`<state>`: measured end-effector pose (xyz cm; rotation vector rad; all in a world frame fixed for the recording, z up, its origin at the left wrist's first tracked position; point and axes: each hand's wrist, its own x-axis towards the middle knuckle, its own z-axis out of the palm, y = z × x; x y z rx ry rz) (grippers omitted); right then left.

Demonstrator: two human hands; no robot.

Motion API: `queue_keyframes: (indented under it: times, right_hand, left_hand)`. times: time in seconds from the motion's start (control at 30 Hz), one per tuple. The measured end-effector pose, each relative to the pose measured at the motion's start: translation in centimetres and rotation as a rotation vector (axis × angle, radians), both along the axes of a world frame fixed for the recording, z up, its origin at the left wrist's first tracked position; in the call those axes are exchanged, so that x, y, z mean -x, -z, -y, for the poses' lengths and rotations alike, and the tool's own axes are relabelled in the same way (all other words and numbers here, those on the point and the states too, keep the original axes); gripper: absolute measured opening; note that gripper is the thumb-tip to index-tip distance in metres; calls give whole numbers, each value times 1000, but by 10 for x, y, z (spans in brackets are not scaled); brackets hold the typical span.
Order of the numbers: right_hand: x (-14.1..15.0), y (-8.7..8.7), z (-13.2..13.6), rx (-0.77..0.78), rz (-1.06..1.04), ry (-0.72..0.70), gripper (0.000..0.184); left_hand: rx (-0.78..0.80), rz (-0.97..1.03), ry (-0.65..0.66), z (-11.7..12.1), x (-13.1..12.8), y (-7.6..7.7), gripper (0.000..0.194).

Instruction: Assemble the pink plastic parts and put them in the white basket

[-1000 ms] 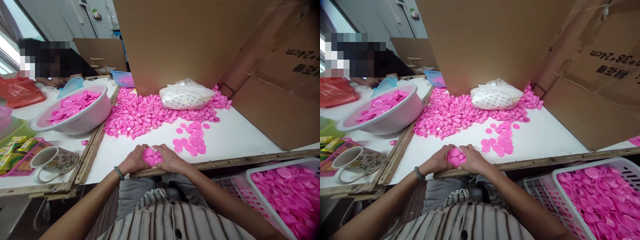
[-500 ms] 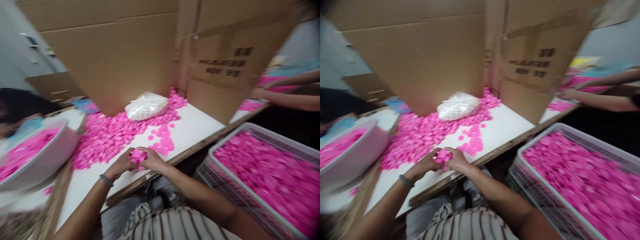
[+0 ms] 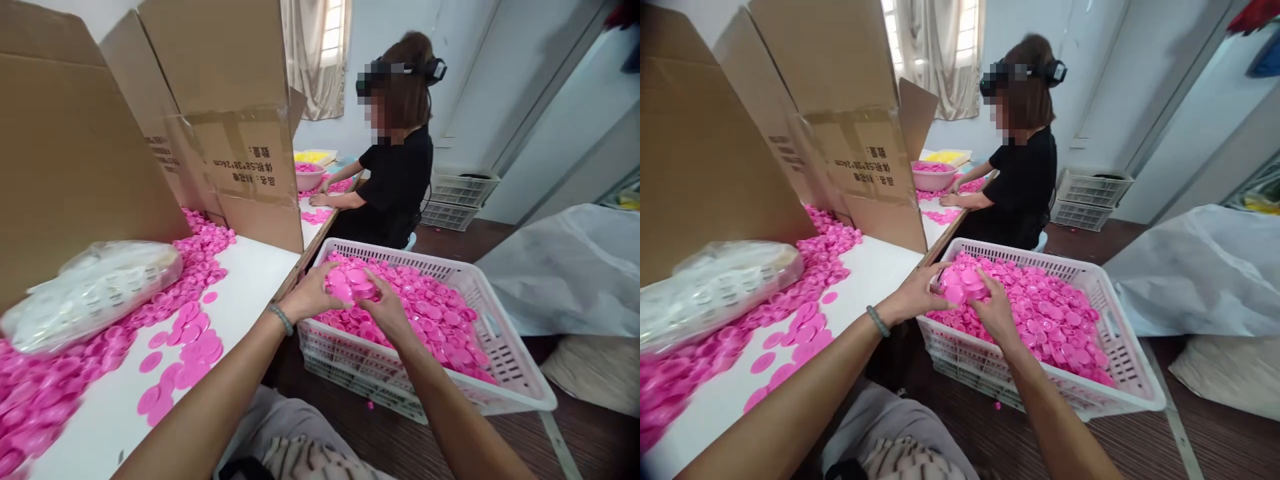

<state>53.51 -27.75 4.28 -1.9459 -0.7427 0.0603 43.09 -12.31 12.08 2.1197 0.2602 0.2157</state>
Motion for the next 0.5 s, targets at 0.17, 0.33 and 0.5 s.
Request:
queue_keyframes:
  times: [0.17, 0.33, 0.5]
  right_hand:
    - [-16, 42, 42, 153, 97, 308, 63]
    - [18, 56, -7, 4, 148, 97, 50]
    - [80, 36, -75, -166, 97, -342, 36]
  left_hand:
    - [-27, -56, 26, -5, 12, 22, 76]
    - [43, -242, -218, -25, 82, 31, 56]
    - [180, -252, -476, -19, 179, 39, 43]
